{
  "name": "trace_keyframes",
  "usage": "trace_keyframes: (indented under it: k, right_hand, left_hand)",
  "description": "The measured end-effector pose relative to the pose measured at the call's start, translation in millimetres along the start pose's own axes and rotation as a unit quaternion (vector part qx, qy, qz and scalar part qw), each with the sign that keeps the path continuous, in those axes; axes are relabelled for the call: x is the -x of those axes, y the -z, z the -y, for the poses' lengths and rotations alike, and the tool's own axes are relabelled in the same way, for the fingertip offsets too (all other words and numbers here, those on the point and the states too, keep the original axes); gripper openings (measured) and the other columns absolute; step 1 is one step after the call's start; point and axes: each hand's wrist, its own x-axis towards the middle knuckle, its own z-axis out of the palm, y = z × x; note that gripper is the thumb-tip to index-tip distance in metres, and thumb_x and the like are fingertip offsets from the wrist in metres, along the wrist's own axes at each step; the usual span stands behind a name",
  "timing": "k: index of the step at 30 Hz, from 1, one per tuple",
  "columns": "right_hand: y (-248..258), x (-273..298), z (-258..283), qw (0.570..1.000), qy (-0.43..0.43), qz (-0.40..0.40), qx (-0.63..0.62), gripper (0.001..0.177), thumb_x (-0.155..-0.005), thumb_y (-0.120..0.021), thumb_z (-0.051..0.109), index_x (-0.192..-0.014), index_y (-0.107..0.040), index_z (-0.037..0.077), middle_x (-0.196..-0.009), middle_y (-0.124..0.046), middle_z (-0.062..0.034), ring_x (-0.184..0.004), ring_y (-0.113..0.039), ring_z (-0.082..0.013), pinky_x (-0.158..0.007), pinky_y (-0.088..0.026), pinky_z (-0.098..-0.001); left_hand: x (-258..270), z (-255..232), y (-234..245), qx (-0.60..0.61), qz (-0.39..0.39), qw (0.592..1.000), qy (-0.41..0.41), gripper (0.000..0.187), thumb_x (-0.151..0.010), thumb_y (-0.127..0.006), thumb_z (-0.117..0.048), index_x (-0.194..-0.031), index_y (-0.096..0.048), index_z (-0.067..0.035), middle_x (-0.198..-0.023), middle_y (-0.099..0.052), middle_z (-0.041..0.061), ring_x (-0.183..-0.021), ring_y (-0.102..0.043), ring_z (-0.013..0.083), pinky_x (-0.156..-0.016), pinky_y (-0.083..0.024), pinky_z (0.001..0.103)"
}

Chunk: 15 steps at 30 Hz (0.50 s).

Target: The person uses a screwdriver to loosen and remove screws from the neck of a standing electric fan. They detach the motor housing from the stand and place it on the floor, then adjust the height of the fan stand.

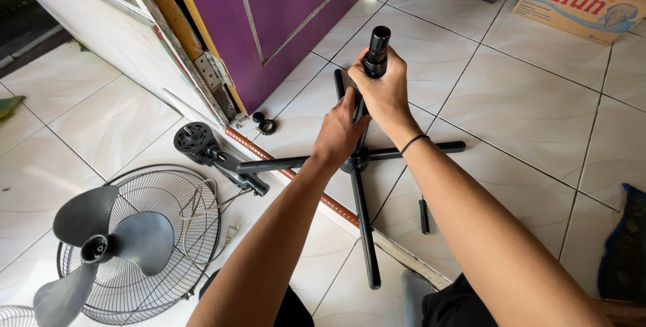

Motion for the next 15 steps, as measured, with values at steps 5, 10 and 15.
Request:
trace_keyframes:
  k: [5,10,15]
  right_hand:
    - [9.0,1.4,10.2,0.998,0.043,0.035,0.038,0.027,-0.094,-0.077,0.018,-0.106,-0.056,0.005,-0.088,-0.060,-0.0008,-0.082,-0.059,-0.0105,-0.077,-0.054,-0.0298]
    - [20.7,10.3,14.0,0.988,0.038,0.073,0.127,0.043,-0.097,-0.077,0.031,-0.117,-0.049,0.006,-0.092,-0.063,-0.0040,-0.088,-0.065,-0.0167,-0.082,-0.055,-0.0355]
    - [17.9,9.8,10.6,0.990,0.028,0.077,0.115,0.045,-0.100,-0.069,0.031,-0.125,-0.041,0.005,-0.091,-0.061,-0.0054,-0.087,-0.065,-0.0202,-0.079,-0.055,-0.0381]
  left_hand:
    - [0.9,-2.7,1.2,0.000,-0.023,0.999,-0.028,0.050,-0.091,-0.073,-0.014,-0.126,-0.041,0.001,-0.101,-0.068,0.027,-0.091,-0.065,0.0492,-0.075,-0.052,0.054]
    - [1.1,-3.9,6.0,-0.005,0.016,1.000,0.006,0.061,-0.091,-0.071,-0.015,-0.142,-0.039,-0.003,-0.097,-0.070,0.028,-0.090,-0.066,0.0484,-0.078,-0.052,0.054]
    - [-2.4,-6.0,5.6,-0.005,0.010,1.000,0.025,0.051,-0.090,-0.073,-0.015,-0.133,-0.048,-0.003,-0.101,-0.071,0.027,-0.094,-0.068,0.0461,-0.080,-0.053,0.053]
